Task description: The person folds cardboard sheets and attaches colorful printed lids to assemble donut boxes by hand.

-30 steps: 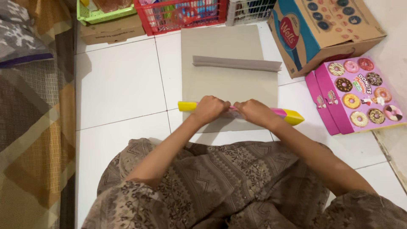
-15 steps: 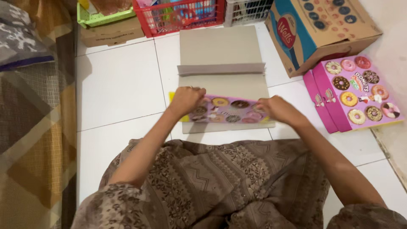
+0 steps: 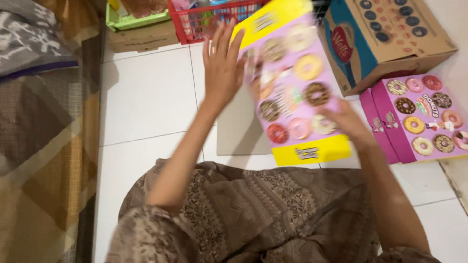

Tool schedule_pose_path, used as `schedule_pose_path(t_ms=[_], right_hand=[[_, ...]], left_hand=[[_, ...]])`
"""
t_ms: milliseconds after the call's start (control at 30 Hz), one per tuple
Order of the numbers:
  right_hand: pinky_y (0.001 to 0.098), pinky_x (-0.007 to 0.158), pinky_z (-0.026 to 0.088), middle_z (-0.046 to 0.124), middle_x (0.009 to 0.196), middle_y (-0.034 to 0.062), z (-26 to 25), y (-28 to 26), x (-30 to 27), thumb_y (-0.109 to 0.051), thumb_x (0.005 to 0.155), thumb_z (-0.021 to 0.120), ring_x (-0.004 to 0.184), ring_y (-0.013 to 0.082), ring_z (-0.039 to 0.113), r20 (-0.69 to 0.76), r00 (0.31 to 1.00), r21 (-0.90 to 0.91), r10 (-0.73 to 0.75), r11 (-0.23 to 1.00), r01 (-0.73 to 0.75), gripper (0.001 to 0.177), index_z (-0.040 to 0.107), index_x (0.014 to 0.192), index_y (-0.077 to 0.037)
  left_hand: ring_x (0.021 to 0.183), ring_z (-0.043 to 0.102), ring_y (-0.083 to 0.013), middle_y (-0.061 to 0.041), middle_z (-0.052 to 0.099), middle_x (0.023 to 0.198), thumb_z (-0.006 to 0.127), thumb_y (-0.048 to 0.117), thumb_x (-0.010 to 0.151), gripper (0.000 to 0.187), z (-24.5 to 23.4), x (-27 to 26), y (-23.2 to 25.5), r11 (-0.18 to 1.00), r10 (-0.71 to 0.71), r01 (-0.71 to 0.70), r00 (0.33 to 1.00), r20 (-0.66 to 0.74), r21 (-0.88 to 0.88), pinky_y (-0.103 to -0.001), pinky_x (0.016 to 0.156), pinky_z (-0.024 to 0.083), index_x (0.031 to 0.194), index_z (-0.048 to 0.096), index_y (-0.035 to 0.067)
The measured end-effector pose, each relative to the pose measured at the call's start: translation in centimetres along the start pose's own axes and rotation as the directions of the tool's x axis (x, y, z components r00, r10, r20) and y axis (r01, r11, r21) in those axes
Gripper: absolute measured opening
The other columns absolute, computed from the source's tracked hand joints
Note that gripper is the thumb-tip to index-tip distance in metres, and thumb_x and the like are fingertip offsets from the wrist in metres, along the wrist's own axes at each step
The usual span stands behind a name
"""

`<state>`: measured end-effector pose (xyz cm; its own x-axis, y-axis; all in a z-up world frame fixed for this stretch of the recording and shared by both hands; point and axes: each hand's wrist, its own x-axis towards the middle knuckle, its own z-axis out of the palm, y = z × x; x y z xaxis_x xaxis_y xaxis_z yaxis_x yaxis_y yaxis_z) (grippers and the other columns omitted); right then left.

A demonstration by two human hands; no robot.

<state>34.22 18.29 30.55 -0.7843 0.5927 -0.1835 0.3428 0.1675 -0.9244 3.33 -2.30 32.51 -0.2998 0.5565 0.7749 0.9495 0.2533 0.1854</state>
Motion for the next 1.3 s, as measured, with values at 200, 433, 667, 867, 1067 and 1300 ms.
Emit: schedule_pose_path(t_ms=[200,433,667,867,1067,1300], right_hand=[[0.0318,0.083,0.054,0.068,0.117,0.0063,-5.3,3.9,-0.7,-0.019,0.096,0.070,0.097,0.0154,0.066,-0.028,0.960,0.616,-0.280,0.751,0.237,0.044,0.057,0.135,-0.003],[0.0379,0.102,0.052,0.062,0.139,0.0114,-1.3,5.3,-0.1,-0.020,0.097,0.070,0.119,0.0214,0.064,0.010,0.930,0.867,-0.367,0.467,0.175,0.063,0.044,0.152,-0.003],[0.0373,0.099,0.054,0.065,0.137,0.0123,0.1,10.3,1.9,-0.022,0.097,0.068,0.116,0.0225,0.067,0.050,0.986,0.791,-0.157,0.609,0.057,0.062,0.046,0.152,-0.002],[0.0324,0.084,0.055,0.068,0.124,0.0076,-7.1,18.1,1.5,-0.015,0.094,0.070,0.101,0.0149,0.066,-0.056,0.997,0.289,0.056,0.957,-0.037,0.058,0.052,0.147,-0.001],[0.0409,0.099,0.043,0.057,0.137,0.0128,-3.8,17.9,1.4,-0.014,0.092,0.066,0.117,0.0256,0.054,0.056,0.998,-0.009,0.006,1.000,-0.005,0.084,0.023,0.164,-0.011],[0.0480,0.128,0.019,0.022,0.169,0.0205,5.6,11.6,3.2,-0.053,0.106,0.045,0.159,0.0329,0.017,0.015,0.962,-0.241,-0.273,0.933,0.268,0.081,0.012,0.167,-0.012]], left_hand=[[0.160,0.022,-0.0366,-0.019,0.025,0.171,0.053,0.038,0.107,0.069,5.3,-8.1,6.0,0.838,-0.224,0.317,0.942,0.250,-0.444,-0.060,0.126,0.016,0.163,0.026,0.007],[0.166,0.016,-0.0346,-0.019,0.017,0.176,0.037,0.043,0.114,0.068,2.4,-3.5,10.0,0.660,-0.257,0.306,0.950,0.176,-0.686,-0.051,0.136,0.015,0.167,0.019,0.006],[0.164,0.013,-0.0322,-0.009,0.016,0.176,0.038,0.038,0.111,0.063,3.5,-4.1,8.4,0.912,-0.167,0.274,0.928,0.333,-0.306,-0.059,0.130,0.005,0.167,0.021,0.015],[0.157,0.016,-0.0334,-0.009,0.020,0.170,0.040,0.046,0.106,0.064,15.6,-13.8,10.5,0.940,-0.063,0.296,0.638,0.768,-0.169,-0.067,0.119,0.017,0.161,0.027,0.018],[0.157,0.014,-0.0352,-0.008,0.018,0.170,0.048,0.049,0.100,0.071,21.0,-19.7,13.5,0.993,-0.075,0.111,0.458,0.886,0.027,-0.071,0.117,0.016,0.161,0.027,0.019],[0.155,0.012,-0.0335,-0.008,0.019,0.169,0.049,0.051,0.099,0.069,23.2,-22.2,12.5,0.990,-0.057,0.138,0.504,0.862,-0.015,-0.069,0.119,0.012,0.158,0.031,0.020]])
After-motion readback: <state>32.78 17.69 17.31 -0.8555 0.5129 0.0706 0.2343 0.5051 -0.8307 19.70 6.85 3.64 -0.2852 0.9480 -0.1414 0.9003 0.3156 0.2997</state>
